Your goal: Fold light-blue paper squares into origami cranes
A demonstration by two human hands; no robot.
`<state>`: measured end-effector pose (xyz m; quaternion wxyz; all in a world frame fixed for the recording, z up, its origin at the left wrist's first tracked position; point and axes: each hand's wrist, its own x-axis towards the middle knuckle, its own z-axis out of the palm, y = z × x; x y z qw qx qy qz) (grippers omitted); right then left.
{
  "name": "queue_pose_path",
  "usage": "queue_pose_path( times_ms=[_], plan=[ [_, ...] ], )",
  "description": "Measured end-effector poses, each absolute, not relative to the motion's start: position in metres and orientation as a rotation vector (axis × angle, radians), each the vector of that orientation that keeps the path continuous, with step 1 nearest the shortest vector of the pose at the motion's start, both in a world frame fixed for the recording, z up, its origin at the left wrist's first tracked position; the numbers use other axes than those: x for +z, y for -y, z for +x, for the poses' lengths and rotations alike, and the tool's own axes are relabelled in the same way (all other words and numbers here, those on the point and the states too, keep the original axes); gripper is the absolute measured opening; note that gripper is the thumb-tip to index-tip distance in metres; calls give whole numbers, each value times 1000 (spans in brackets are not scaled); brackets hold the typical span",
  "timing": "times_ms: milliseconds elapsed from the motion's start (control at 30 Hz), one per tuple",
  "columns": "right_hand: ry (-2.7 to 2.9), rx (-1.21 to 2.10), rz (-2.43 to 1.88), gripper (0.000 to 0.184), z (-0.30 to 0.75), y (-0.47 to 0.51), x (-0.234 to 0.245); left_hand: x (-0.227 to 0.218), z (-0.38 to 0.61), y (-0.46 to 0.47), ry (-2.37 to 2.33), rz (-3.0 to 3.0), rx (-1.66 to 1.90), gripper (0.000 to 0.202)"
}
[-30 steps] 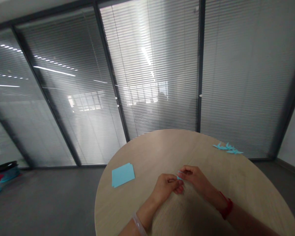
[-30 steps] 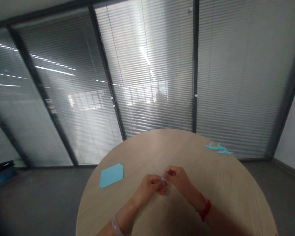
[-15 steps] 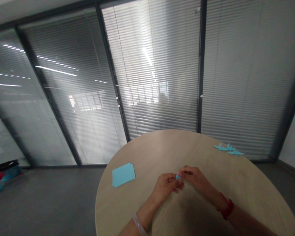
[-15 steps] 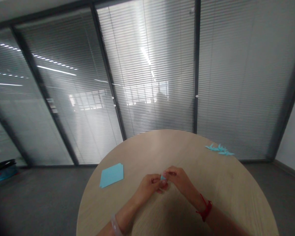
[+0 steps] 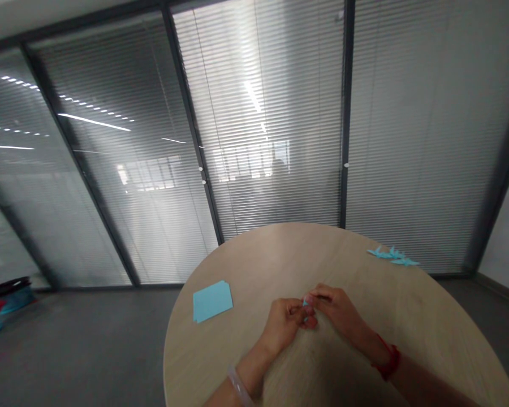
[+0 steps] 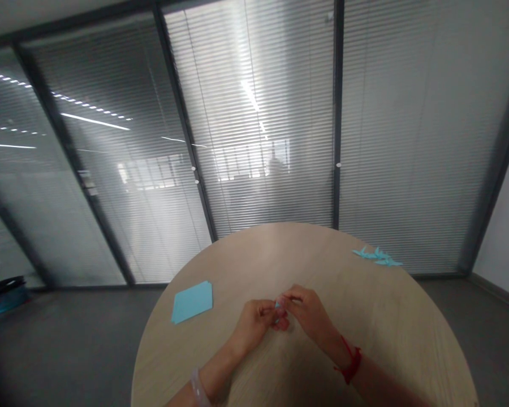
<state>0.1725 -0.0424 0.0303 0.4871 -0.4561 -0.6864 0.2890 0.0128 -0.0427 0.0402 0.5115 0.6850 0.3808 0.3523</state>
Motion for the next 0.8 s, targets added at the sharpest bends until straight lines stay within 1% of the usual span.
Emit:
queue_pose_path(
  times_ms=[267,433,800],
  plan=[
    [1566,859,-1082,35,169,43,34,41,12,46,-994,1768,896,33],
    [1547,861,-1047,39,168,43,34,35,12,43,-1048,1976,946,29],
    [1435,808,-1094,37,174,41,36,38,11,44,-990,1777,942,29]
  ],
)
